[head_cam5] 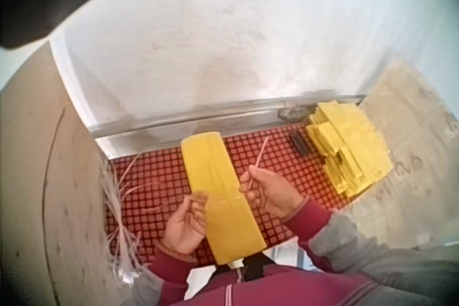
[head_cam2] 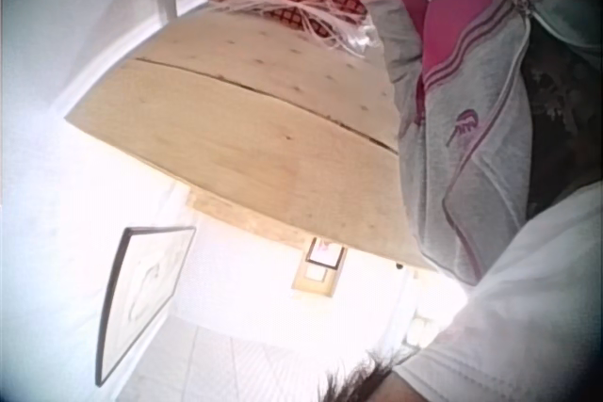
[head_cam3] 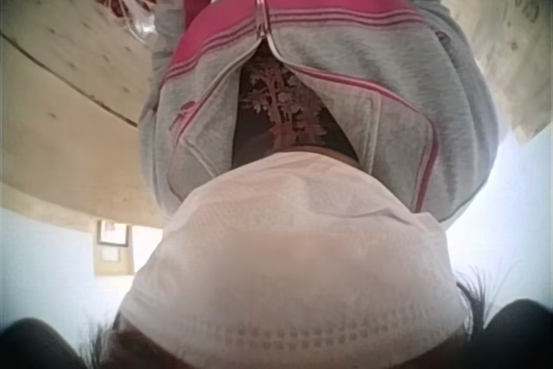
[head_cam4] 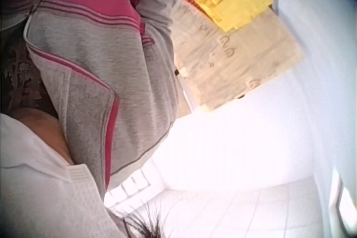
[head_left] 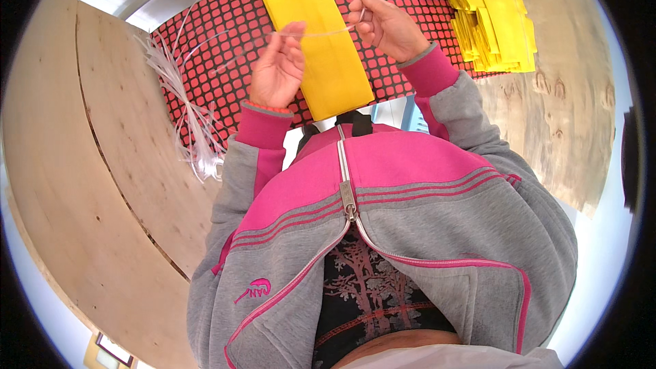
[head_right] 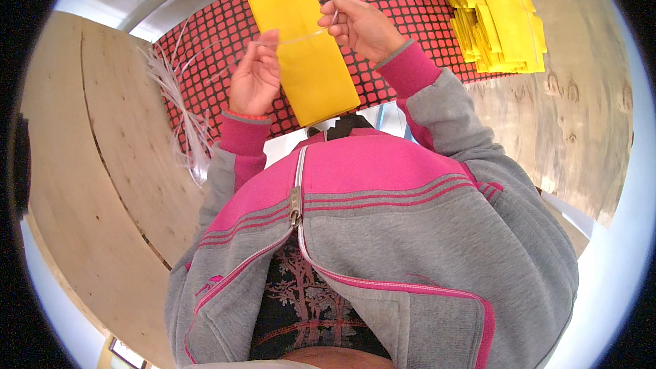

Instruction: The person folds multiple yellow sheets of paper in half on a red and black patterned mat. After folding several sheets, the person stacks them and secures the stack with a white plastic tie.

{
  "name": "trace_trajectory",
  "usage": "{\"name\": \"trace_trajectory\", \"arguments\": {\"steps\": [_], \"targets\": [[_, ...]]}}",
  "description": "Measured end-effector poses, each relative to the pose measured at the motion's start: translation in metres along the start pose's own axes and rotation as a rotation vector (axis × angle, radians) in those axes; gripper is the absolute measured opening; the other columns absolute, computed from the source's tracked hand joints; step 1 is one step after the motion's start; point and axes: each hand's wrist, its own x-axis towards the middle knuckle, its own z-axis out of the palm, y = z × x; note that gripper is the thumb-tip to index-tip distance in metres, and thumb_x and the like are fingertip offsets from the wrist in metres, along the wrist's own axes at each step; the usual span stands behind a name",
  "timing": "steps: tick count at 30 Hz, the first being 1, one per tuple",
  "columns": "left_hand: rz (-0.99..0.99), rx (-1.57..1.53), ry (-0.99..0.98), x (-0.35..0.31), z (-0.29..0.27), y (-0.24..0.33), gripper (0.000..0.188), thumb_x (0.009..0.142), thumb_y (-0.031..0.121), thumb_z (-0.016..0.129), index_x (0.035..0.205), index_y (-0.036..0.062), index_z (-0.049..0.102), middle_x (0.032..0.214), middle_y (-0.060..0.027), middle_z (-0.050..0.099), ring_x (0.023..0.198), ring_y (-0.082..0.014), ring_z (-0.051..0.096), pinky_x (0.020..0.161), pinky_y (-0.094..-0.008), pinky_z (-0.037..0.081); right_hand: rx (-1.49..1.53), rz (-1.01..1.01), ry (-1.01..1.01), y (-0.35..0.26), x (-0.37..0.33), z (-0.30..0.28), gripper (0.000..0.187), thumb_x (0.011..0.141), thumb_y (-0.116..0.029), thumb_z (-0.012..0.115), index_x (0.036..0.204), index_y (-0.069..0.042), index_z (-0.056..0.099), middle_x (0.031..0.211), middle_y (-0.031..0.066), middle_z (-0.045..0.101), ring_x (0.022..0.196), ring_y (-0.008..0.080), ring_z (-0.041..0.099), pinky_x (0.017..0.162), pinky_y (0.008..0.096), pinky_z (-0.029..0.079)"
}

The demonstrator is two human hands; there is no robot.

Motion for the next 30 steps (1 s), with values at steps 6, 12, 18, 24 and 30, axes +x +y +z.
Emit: {"name": "trace_trajectory", "arguments": {"steps": [6,12,18,24,30], "targets": [[0.146,-0.088,-0.058,0.017,-0.017,0.024,0.024,0.101,0.017,0.042,0.114,-0.0005,0.052,0.112,-0.009,0.058,0.099,-0.0166,0.061,0.085,-0.0277,0.053,0.136,0.043,-0.04,0.007,0.022,-0.033,0.033,0.102,-0.033,0.039,0.099,-0.005,0.056,0.08,0.0002,0.058,0.069,0.0078,0.057,0.055,0.0189,0.045],[0.437,0.738,0.386,0.023,-0.031,0.025,0.025,0.099,0.017,0.048,0.112,-0.0022,0.057,0.102,-0.0087,0.064,0.091,-0.0133,0.062,0.078,-0.0244,0.051,0.168,0.072,0.047,0.016,0.047,-0.062,0.033,0.102,-0.031,0.04,0.102,-0.002,0.055,0.078,-0.0001,0.056,0.069,0.0084,0.057,0.054,0.0194,0.045],[0.683,1.274,0.692,0.033,-0.04,0.01,0.018,0.091,0.016,0.061,0.086,-0.0003,0.067,0.073,-0.0018,0.064,0.062,-0.0056,0.054,0.053,-0.0195,0.04,0.088,0.044,0.133,0.029,0.058,-0.069,0.034,0.102,-0.03,0.04,0.106,0.0,0.055,0.073,-0.0012,0.051,0.065,0.0081,0.052,0.054,0.0204,0.045],[0.636,1.241,0.735,0.032,-0.055,0.014,0.014,0.087,0.015,0.066,0.082,0.0015,0.067,0.072,-0.0001,0.063,0.06,-0.005,0.05,0.053,-0.019,0.037,0.029,0.051,0.166,0.036,0.065,-0.082,0.033,0.103,-0.03,0.038,0.104,-0.002,0.055,0.068,-0.0045,0.044,0.061,0.0065,0.045,0.054,0.0202,0.043],[0.553,1.165,0.738,0.033,-0.068,0.015,0.011,0.085,0.012,0.067,0.083,0.0009,0.068,0.073,0.0023,0.06,0.065,-0.0056,0.048,0.062,-0.0208,0.039,-0.563,-0.181,0.164,0.051,0.071,-0.089,0.027,0.097,-0.03,0.052,0.095,-0.005,0.062,0.061,-0.0072,0.039,0.056,0.0043,0.041,0.053,0.0204,0.039]]}}
